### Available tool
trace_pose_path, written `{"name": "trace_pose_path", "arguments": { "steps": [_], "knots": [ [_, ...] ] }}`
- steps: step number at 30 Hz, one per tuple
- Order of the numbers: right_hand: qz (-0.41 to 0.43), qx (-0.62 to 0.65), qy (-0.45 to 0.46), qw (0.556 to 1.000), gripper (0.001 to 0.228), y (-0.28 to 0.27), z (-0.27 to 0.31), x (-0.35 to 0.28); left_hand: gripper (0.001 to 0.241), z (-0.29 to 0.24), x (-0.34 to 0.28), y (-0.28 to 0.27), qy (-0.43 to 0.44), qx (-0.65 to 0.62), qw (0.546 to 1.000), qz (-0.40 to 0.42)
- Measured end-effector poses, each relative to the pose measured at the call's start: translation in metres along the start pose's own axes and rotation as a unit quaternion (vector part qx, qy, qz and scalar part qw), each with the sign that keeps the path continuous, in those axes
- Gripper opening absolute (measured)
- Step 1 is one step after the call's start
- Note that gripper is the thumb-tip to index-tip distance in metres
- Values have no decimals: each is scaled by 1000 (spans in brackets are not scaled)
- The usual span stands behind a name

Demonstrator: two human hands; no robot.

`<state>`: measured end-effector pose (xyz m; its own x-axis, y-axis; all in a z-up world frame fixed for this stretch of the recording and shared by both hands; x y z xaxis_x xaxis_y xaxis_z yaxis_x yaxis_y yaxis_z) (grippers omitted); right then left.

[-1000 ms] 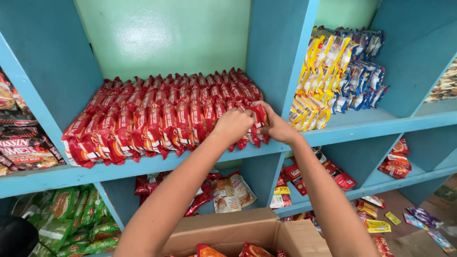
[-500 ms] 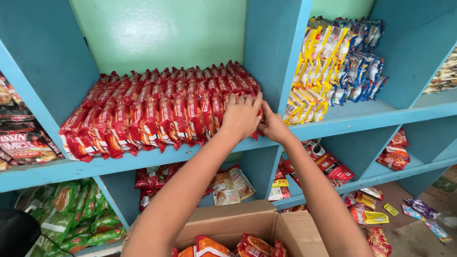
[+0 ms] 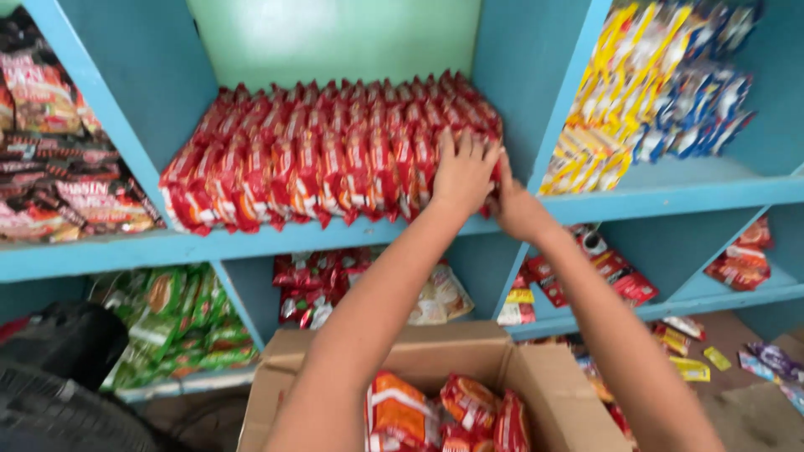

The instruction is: Stocking shelves with packets of instant noodles in a grocery store.

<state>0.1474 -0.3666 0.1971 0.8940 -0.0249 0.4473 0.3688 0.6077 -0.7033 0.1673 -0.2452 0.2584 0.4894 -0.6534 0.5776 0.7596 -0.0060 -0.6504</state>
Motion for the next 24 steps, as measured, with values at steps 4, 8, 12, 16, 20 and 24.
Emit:
{"name": "trace_pose_path", "arguments": {
  "steps": [4,8,12,16,20,24],
  "knots": [
    [-12,-57,-73,996,105,-32,49,-22,83,14,-46,-52,-17,-40,995,-90],
    [-93,-58,-160,981,91,-61,140,-62,79,42,-128,-103,-22,-209,963,-170],
    [-79,6,-214,974,72,-29,205,-119,63,62,-238,-85,-121,-393,896,-168],
    [133,97,-101,981,50,57,212,-152,36,46,-306,5,-183,-472,862,37],
    [446,72,0,892,49,177,161,-196,38,-10,-366,104,-90,-507,810,282],
    [502,112,89,853,42,253,72,-232,73,-62,-420,125,37,-454,803,385]
  ]
}}
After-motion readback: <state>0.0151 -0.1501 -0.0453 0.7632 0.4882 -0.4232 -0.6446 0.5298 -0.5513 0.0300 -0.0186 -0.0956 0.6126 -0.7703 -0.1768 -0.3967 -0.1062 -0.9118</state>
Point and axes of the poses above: each hand's wrist, its own x-axis towards the middle knuckle, its own y-axis out of the palm, z = x × y, the point moved 6 cm from there along x, towards the middle knuckle, and after that the axes turned 13 degrees about x, right-handed, at the moved point
